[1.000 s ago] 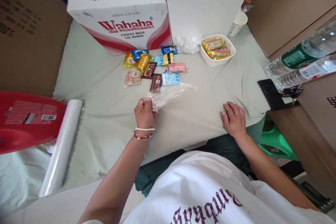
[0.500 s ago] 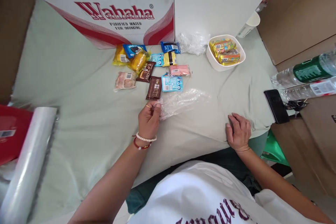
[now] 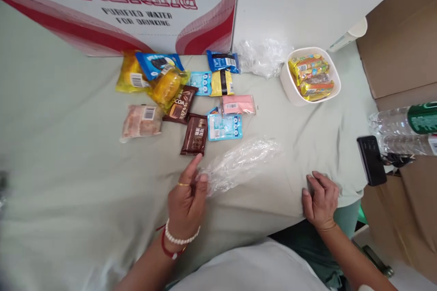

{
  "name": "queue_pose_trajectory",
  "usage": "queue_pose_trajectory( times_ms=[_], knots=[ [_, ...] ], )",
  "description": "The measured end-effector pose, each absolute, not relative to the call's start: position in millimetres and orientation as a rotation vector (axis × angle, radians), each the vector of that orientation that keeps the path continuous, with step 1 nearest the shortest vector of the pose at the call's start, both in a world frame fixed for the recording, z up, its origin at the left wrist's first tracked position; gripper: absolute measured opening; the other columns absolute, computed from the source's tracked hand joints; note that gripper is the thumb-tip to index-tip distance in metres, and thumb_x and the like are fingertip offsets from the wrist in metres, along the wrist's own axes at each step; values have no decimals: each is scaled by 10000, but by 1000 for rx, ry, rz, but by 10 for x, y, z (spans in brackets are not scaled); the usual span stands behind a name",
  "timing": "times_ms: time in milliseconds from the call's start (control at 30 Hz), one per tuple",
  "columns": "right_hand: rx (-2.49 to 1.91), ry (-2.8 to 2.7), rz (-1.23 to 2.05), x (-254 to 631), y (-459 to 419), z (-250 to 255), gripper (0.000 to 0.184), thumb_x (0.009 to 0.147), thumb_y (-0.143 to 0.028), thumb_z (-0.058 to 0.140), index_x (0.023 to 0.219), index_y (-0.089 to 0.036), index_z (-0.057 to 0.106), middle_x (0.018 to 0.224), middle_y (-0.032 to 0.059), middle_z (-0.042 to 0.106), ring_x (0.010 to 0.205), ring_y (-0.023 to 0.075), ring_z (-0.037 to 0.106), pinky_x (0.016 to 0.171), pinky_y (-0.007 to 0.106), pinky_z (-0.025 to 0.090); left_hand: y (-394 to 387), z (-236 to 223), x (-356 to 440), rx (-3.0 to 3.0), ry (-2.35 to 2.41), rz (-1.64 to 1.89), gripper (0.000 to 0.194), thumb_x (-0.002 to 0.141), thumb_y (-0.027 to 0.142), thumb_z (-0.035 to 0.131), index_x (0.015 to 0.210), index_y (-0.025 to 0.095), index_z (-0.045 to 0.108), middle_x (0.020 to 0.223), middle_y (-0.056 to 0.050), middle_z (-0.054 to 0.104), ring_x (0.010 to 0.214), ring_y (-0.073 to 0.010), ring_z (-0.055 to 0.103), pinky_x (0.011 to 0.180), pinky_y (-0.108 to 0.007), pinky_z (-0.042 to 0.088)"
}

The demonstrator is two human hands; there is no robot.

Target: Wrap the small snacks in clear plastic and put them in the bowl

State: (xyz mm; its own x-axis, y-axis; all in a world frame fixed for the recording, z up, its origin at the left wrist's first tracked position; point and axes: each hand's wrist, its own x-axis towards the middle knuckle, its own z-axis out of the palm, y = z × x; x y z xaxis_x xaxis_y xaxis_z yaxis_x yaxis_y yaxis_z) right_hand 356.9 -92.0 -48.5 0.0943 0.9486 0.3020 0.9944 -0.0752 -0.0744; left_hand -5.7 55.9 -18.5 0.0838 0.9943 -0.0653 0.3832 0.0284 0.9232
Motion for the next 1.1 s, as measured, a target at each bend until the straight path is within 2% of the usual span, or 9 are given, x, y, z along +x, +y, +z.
queue_pose_trajectory(
  times_ms=[200,400,500,567,767,833,900,1033,1100],
  knots=[
    [-2066,-1972,-264,3542,-890,-462,522,907,-286,581,1423,-318,514,1281,152,605,1172,375,609,951,572,496,520,-253,-58,1487,1452,889,227,1004,332,564,1153,236,706,625,49,616,527,-118,576,571,-237,461],
    [-2005,-1965,-294,3551,-878,-509,464,895,-259,583,1358,-222,585,1299,159,615,1182,346,596,997,537,473,537,-411,-39,1335,1487,992,210,983,418,603,950,220,664,624,57,534,525,-105,484,520,-223,402],
    [-2008,-1910,-313,3516,-866,-535,424,899,-252,568,1319,-216,618,1294,154,630,1177,336,596,1008,526,470,649,-394,-35,1474,1464,1178,227,918,421,677,837,211,647,863,-7,632,784,-142,593,749,-275,501],
    [-2008,-1857,-313,3498,-844,-551,397,905,-246,547,1290,-211,638,1278,149,641,1166,325,597,1004,515,478,717,-374,-16,1470,1412,1272,227,872,401,715,797,207,623,956,-27,654,918,-172,620,879,-332,508],
    [-2056,-1617,-219,3294,-866,-457,290,937,-228,501,1158,-223,688,1201,126,656,1141,294,591,999,499,487,756,-281,128,984,1170,1232,378,654,301,846,762,216,494,848,19,655,754,-139,625,678,-284,533],
    [-1984,-1493,-221,3036,-936,-333,239,966,-224,486,1105,-241,680,1170,119,633,1132,284,581,988,495,490,735,-211,144,930,1074,1162,413,617,277,866,736,217,475,836,22,662,704,-128,620,612,-262,529],
    [-1872,-1460,-177,2721,-988,-189,217,986,-283,521,1151,-258,660,1197,122,603,1168,292,559,1012,507,477,716,-147,137,916,997,1089,416,616,276,877,719,217,478,809,28,658,627,-107,589,528,-233,495],
    [-1673,-1815,114,2262,-895,1,534,911,-576,682,1346,-275,610,1341,132,576,1315,345,466,1142,566,369,677,-97,104,960,846,914,447,624,311,905,695,215,475,755,41,639,522,-80,523,426,-200,424],
    [-1601,-2016,309,2194,-783,21,440,950,-549,651,1292,-272,662,1307,120,620,1285,325,485,1110,534,398,661,-105,100,968,807,842,463,617,329,923,703,208,484,766,35,644,532,-76,527,439,-191,425]
  ],
)
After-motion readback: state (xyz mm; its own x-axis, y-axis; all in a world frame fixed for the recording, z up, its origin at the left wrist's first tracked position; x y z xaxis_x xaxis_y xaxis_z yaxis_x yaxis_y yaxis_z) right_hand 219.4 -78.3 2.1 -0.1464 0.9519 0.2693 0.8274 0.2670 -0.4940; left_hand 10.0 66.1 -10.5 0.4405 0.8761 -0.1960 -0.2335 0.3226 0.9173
